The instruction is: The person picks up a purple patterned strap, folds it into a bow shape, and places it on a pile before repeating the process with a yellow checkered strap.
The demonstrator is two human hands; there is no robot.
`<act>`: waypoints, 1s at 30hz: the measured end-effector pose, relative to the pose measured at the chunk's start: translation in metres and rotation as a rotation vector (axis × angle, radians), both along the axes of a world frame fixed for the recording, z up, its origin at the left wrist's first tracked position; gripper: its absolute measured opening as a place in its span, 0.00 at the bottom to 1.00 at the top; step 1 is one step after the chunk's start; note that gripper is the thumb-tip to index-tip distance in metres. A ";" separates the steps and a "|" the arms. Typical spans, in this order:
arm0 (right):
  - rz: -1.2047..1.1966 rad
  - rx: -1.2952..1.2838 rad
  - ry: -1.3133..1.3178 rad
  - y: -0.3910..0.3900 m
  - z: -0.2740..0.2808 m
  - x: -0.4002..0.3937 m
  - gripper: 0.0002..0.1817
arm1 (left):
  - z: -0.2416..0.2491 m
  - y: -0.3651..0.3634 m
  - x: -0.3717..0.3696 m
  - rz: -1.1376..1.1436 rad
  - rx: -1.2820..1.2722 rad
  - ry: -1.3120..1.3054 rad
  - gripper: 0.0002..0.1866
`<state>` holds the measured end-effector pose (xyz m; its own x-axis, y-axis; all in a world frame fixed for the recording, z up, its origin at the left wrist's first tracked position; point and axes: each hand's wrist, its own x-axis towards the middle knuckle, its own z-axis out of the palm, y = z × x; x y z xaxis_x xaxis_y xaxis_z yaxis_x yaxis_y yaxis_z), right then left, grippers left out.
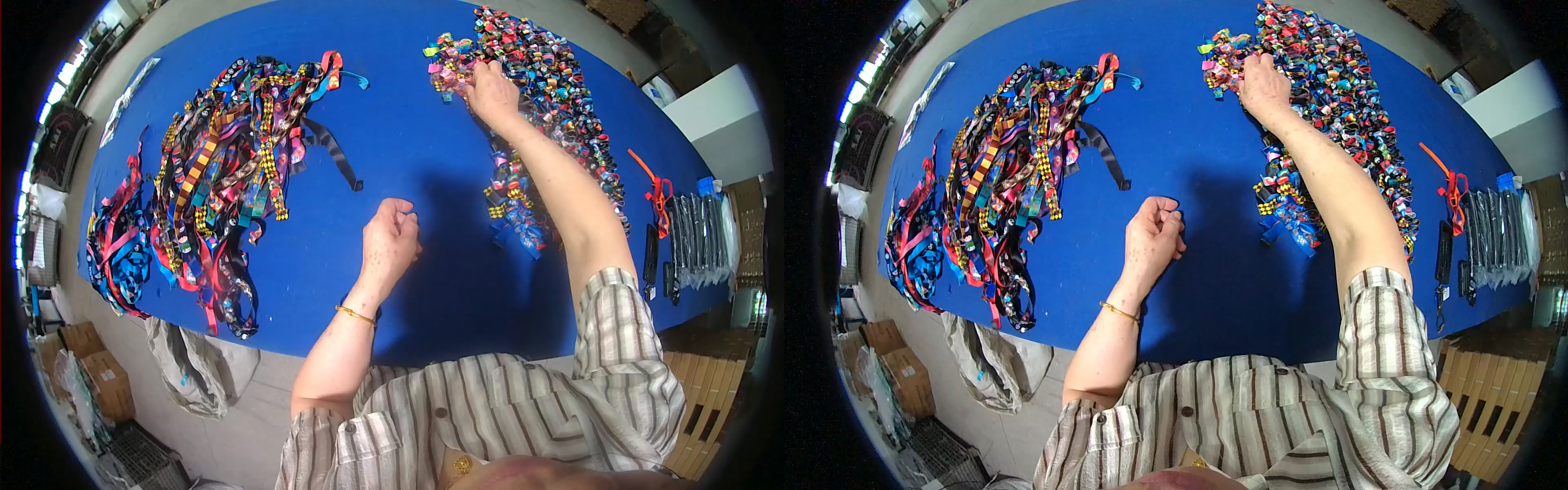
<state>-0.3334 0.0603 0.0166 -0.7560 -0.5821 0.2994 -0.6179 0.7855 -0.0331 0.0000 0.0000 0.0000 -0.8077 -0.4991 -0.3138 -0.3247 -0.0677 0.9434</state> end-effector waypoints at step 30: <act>1.244 -0.317 -0.354 0.129 -0.028 0.313 0.16 | -0.002 0.006 0.000 0.073 0.048 0.095 0.04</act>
<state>-0.0209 0.1894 -0.0111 0.1605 -0.8793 0.4484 -0.8338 -0.3638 -0.4152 0.0004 0.0056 -0.0022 -0.7971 -0.5438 -0.2624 -0.2267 -0.1333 0.9648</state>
